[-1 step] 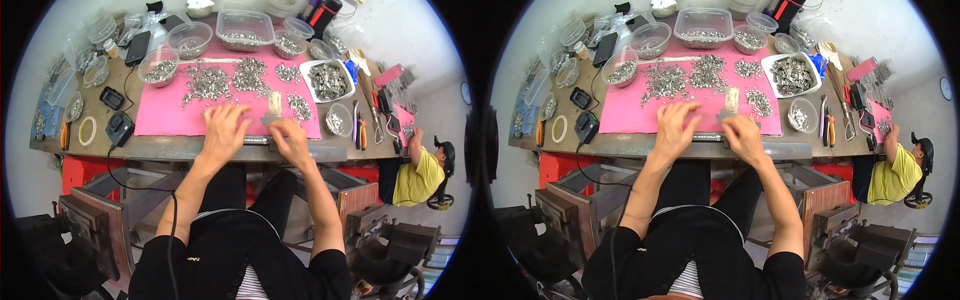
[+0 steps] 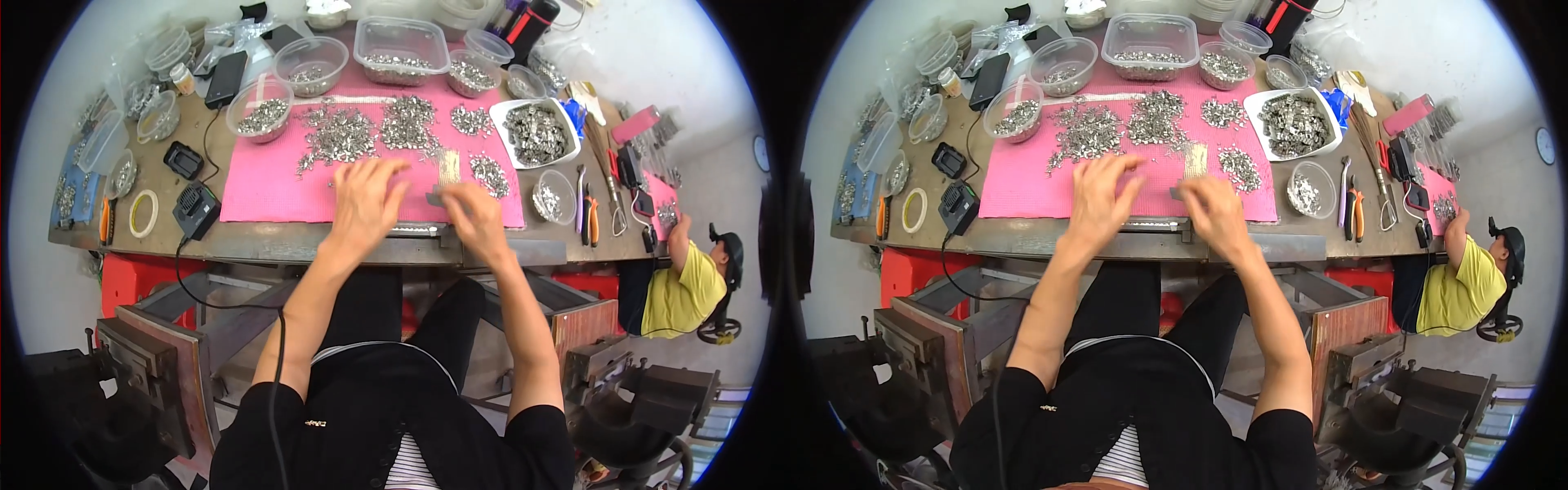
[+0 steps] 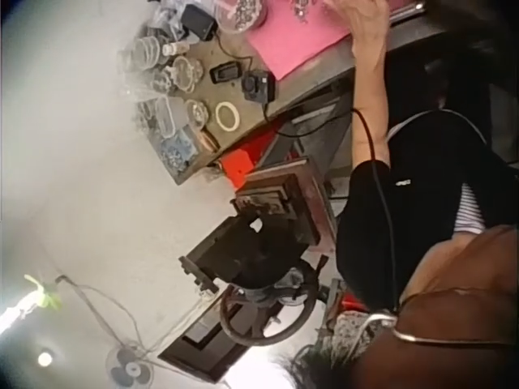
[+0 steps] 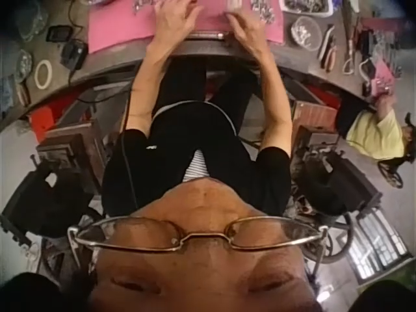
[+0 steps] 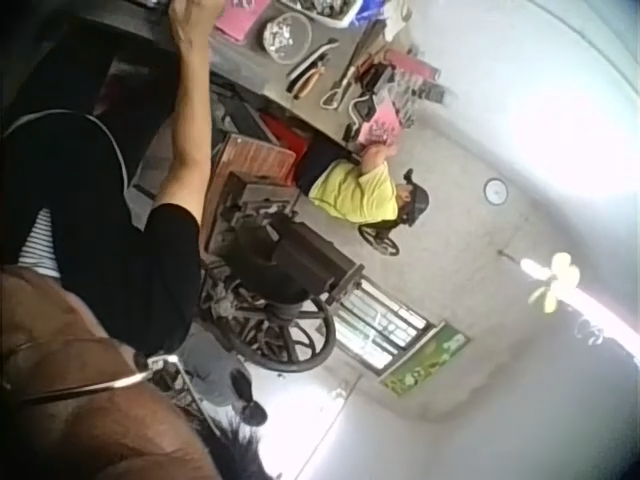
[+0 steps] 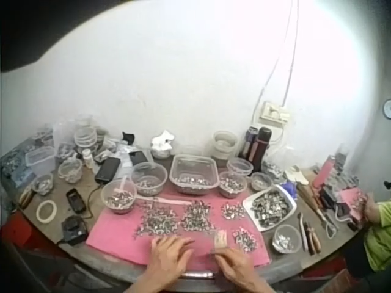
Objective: Placing small metal components into a template tray at a workstation.
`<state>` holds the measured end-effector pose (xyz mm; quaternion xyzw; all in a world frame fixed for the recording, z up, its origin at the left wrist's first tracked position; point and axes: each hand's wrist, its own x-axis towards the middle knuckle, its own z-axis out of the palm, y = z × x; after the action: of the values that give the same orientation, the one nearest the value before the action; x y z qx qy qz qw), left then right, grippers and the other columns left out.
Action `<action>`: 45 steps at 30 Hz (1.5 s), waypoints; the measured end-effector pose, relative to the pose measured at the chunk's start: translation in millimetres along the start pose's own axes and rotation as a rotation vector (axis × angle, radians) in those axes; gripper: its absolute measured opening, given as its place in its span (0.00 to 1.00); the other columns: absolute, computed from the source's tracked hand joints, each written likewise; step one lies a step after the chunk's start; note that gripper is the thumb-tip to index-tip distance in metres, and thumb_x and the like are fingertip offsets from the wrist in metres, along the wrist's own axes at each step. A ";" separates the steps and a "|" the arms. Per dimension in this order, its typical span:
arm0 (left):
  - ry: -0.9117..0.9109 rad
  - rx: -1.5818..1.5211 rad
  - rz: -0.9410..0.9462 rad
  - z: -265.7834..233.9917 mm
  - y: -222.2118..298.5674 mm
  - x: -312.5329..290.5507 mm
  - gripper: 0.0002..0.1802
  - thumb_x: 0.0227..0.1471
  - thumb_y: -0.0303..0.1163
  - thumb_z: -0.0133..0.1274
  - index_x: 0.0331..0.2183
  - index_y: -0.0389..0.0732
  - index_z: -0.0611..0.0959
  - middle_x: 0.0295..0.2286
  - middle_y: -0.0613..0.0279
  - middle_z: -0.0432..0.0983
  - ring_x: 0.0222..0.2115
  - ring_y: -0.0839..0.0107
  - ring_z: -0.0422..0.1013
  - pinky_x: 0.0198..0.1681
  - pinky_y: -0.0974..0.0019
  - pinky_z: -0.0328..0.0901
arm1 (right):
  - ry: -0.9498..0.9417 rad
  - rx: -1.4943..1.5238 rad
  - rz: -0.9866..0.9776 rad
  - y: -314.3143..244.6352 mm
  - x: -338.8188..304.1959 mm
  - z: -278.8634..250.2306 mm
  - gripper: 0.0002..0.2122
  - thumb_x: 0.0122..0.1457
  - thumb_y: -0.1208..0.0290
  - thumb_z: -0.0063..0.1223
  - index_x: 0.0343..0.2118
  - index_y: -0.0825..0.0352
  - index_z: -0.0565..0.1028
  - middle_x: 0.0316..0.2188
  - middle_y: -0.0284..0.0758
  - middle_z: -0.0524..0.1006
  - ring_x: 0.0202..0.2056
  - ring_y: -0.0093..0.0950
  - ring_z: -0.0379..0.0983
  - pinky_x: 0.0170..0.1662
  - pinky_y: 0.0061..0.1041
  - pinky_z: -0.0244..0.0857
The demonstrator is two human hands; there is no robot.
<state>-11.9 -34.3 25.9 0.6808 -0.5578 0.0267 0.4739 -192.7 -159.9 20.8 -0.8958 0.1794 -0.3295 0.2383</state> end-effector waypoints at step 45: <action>-0.320 0.016 0.032 23.4 -18.7 3.5 0.07 0.53 0.34 0.61 0.34 0.44 0.85 0.29 0.62 0.79 0.35 0.65 0.74 0.50 0.54 0.54 | -0.192 -0.109 0.234 2.1 9.4 10.1 0.07 0.54 0.74 0.64 0.33 0.71 0.80 0.29 0.41 0.79 0.30 0.37 0.76 0.35 0.34 0.69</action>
<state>-7.5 -54.1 3.5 0.6711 -0.6368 -0.0701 0.3730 -179.5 -163.1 17.7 -0.9077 0.2767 -0.2021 0.2421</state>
